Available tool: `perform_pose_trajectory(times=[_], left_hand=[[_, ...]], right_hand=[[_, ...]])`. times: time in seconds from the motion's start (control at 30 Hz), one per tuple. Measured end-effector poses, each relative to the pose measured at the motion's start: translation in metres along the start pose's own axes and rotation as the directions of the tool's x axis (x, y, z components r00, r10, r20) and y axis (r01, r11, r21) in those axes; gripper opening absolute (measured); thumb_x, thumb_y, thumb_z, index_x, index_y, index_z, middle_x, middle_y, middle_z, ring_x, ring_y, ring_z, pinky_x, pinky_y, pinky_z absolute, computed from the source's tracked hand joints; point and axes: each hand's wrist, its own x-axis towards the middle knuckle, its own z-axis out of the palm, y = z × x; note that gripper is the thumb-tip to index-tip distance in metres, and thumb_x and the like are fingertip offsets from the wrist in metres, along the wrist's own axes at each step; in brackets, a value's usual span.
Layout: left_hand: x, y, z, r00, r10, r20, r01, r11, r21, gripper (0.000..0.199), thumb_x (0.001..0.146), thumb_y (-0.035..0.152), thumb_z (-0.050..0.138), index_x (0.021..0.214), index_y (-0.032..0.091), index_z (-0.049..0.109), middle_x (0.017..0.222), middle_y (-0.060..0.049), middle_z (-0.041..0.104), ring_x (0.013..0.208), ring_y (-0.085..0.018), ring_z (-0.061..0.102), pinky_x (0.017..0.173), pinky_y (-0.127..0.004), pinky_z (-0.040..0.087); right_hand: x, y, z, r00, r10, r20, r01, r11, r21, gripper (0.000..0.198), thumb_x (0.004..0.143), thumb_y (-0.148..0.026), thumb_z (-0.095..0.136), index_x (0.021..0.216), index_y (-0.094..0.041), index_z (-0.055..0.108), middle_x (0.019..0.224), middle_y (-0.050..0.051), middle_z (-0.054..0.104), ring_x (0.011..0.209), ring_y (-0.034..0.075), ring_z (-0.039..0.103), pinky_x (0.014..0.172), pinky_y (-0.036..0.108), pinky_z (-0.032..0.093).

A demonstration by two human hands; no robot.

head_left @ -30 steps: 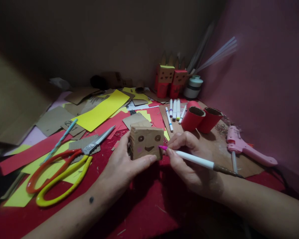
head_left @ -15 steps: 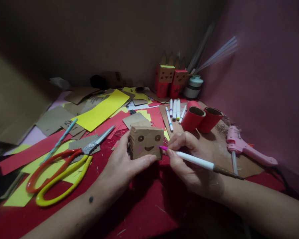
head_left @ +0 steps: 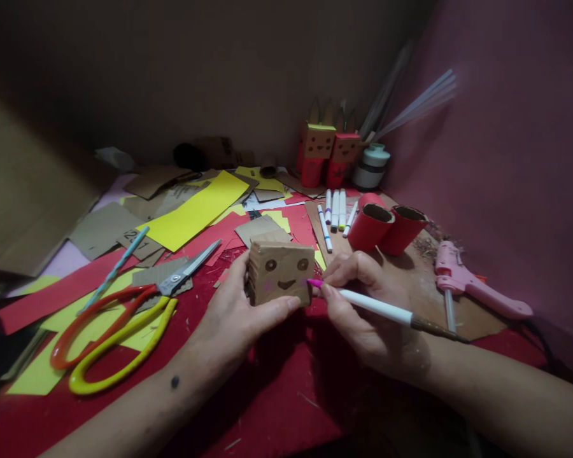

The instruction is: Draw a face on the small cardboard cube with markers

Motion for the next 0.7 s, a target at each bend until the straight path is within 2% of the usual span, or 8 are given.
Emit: perform_pose_trajectory(times=[0.2, 0.7], left_hand=[[0.0008, -0.0005, -0.0003, 1.000, 0.000, 0.000, 0.000, 1.000, -0.010, 0.075, 0.066, 0.038, 0.084, 0.132, 0.020, 0.054, 0.124, -0.010, 0.070, 0.114, -0.037, 0.064, 0.096, -0.049, 0.050], [-0.0005, -0.0006, 0.0009, 1.000, 0.001, 0.002, -0.001, 1.000, -0.019, 0.071, 0.068, 0.037, 0.082, 0.131, 0.022, 0.055, 0.124, -0.009, 0.070, 0.113, -0.035, 0.064, 0.095, -0.047, 0.050]], right_hand=[[0.0026, -0.0055, -0.0049, 0.996, -0.033, 0.080, 0.036, 0.999, -0.040, 0.017, 0.087, -0.010, 0.052, 0.081, -0.024, 0.044, 0.076, 0.003, 0.058, 0.065, 0.017, 0.054, 0.059, 0.034, 0.044], [0.0005, 0.0001, -0.0001, 1.000, -0.027, 0.000, 0.027, 0.999, 0.028, 0.015, 0.090, -0.013, 0.056, 0.083, -0.023, 0.047, 0.078, 0.001, 0.057, 0.062, 0.014, 0.054, 0.055, 0.030, 0.042]])
